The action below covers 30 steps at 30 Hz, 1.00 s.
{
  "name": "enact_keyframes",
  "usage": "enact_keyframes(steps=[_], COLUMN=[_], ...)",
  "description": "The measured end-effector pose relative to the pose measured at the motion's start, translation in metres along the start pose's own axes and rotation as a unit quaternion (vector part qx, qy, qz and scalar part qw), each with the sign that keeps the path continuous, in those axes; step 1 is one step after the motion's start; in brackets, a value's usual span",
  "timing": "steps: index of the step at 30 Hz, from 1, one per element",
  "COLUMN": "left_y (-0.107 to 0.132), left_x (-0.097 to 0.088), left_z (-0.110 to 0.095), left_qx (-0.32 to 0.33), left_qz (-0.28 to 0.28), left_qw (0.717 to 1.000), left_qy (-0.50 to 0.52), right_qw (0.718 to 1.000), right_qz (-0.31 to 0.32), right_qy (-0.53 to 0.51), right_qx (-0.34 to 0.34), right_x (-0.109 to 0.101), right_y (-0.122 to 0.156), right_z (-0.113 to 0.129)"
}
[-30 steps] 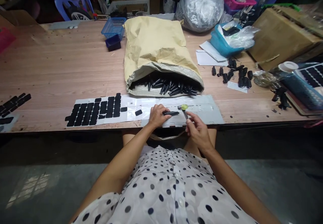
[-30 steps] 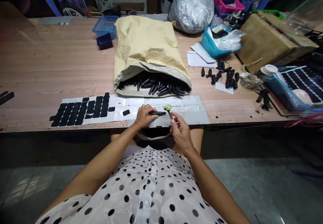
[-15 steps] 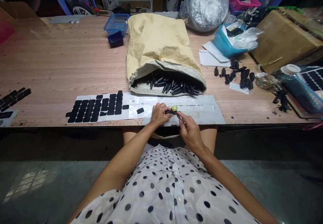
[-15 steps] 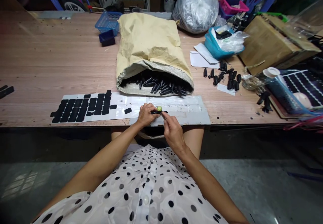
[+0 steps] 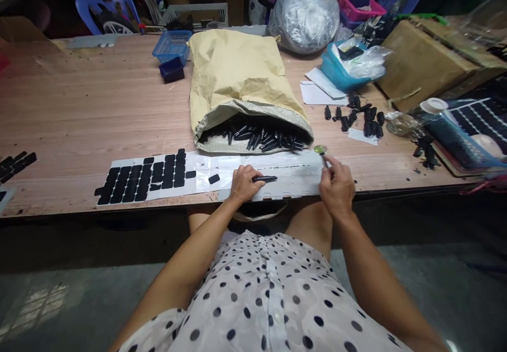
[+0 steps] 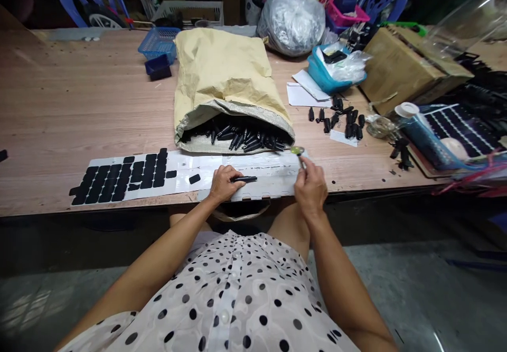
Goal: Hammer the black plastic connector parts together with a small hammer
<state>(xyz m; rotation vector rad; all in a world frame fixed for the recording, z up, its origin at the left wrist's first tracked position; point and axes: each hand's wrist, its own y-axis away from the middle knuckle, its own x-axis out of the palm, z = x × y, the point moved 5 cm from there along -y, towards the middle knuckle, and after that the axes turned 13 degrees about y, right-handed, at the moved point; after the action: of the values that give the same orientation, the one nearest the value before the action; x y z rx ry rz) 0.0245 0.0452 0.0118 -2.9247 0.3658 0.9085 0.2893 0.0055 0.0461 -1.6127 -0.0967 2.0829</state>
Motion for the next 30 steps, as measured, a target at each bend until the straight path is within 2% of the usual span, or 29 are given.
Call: enact_keyframes(steps=[3,5,9,11,14,16,17,18,20,22,24,25,26,27,28,30], left_y=[0.000,-0.001,-0.003,0.004,0.035,0.067,0.082,0.093,0.105,0.105,0.102,0.102,0.102,0.104,0.106,0.112], left_x=[0.001,0.000,-0.005,-0.007,0.000,0.015,0.022,0.029,0.041,0.047,0.047,0.046,0.045,0.043,0.041,0.034], left_z=[0.002,0.002,0.004,0.002,-0.004,-0.003,0.000,0.006,0.024,0.045,0.063,0.067,0.067,0.062,0.053,0.028], left_qx=[0.005,0.008,0.023,0.061,0.184,0.265,0.286,0.284,0.226,0.119,0.021,-0.001,0.003,0.038,0.101,0.263], left_qz=[-0.001,-0.001,0.002,-0.004,0.019,0.073,0.097,0.110,0.123,0.119,0.116,0.115,0.110,0.104,0.098,0.086], left_qw=[1.000,1.000,0.999,0.997,0.982,0.961,0.953,0.952,0.966,0.983,0.985,0.982,0.979,0.977,0.972,0.947], left_qy=[-0.004,-0.011,-0.028,-0.037,-0.029,-0.006,0.003,0.004,-0.020,-0.071,-0.127,-0.152,-0.172,-0.184,-0.186,-0.161], right_qw=[0.991,0.985,0.983,0.983,0.984,0.984,0.984,0.983,0.983,0.982,0.981,0.981,0.981,0.980,0.980,0.980], right_qz=[-0.025,-0.023,-0.027,-0.028,-0.021,-0.017,-0.016,-0.016,-0.016,-0.014,-0.010,-0.008,-0.008,-0.008,-0.010,-0.011], right_qy=[0.117,0.151,0.156,0.151,0.146,0.148,0.150,0.152,0.158,0.163,0.168,0.171,0.173,0.175,0.176,0.177], right_qx=[0.059,0.077,0.091,0.096,0.098,0.100,0.100,0.100,0.096,0.092,0.091,0.091,0.091,0.091,0.090,0.090], right_x=[0.008,0.018,0.034,0.038,0.041,0.043,0.043,0.044,0.045,0.045,0.045,0.046,0.046,0.046,0.046,0.047], right_y=[-0.036,-0.048,-0.050,-0.047,-0.046,-0.047,-0.047,-0.047,-0.048,-0.048,-0.048,-0.047,-0.047,-0.047,-0.047,-0.046], right_z=[-0.043,-0.058,-0.059,-0.054,-0.049,-0.049,-0.049,-0.048,-0.048,-0.047,-0.047,-0.047,-0.047,-0.046,-0.046,-0.045])
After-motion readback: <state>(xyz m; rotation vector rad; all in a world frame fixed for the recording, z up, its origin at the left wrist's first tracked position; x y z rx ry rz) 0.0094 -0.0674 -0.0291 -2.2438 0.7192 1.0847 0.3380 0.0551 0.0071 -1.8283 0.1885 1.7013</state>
